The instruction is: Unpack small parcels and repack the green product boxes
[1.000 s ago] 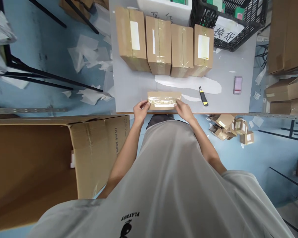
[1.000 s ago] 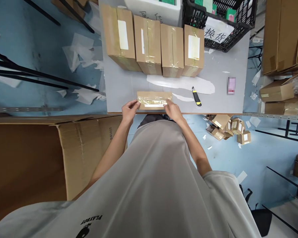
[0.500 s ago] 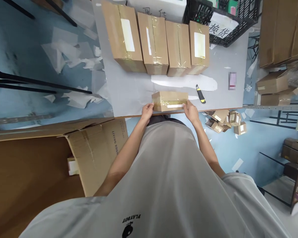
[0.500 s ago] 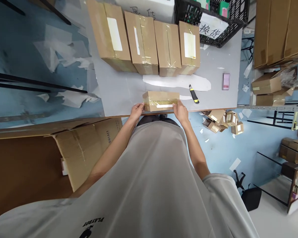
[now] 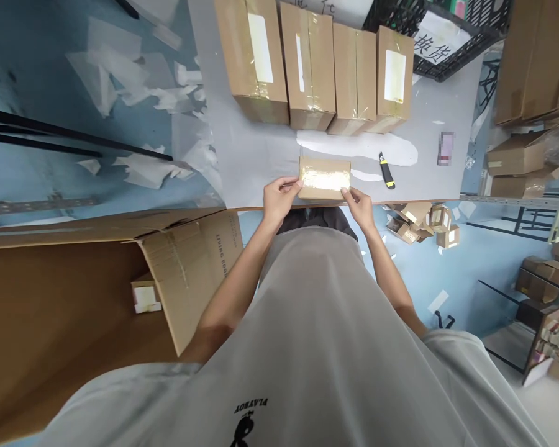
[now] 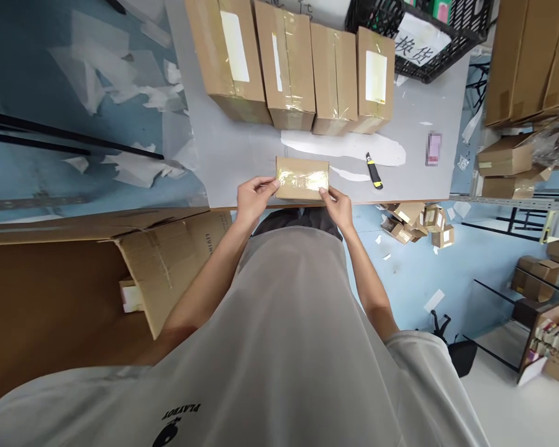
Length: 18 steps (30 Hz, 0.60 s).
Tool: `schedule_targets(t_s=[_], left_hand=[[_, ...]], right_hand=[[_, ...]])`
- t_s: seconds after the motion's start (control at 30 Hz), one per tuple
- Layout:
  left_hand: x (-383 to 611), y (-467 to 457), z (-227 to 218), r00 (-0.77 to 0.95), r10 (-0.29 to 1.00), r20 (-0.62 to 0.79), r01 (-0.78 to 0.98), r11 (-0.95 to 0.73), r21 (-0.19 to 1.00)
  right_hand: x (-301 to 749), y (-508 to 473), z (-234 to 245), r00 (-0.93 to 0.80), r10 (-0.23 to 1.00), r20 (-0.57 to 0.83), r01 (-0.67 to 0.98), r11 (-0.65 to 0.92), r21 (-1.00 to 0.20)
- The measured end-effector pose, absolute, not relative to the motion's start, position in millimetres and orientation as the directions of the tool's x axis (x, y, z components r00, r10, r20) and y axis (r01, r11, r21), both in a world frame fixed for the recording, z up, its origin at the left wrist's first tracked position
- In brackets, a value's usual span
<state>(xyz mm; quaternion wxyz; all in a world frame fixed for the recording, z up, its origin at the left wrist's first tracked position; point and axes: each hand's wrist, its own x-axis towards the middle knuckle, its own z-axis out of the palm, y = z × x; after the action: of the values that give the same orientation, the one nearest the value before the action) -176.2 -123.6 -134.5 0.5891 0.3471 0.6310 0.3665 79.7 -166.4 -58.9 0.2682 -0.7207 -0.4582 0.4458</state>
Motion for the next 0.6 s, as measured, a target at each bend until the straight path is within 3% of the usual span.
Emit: schedule_targets(t_s=[0.17, 0.6], left_hand=[[-210, -117, -130, -0.027, 0.877, -0.480, 0.102, 0.480, 0.871], [-211, -119, -164, 0.122, 0.843, -0.524, 0.058, 0.521, 0.852]], right_hand=[[51, -169, -79, 0.220, 0.865, -0.452, 0.403, -0.502, -0.765], [84, -158, -98, 0.125, 0.886, -0.446, 0.303, -0.462, -0.833]])
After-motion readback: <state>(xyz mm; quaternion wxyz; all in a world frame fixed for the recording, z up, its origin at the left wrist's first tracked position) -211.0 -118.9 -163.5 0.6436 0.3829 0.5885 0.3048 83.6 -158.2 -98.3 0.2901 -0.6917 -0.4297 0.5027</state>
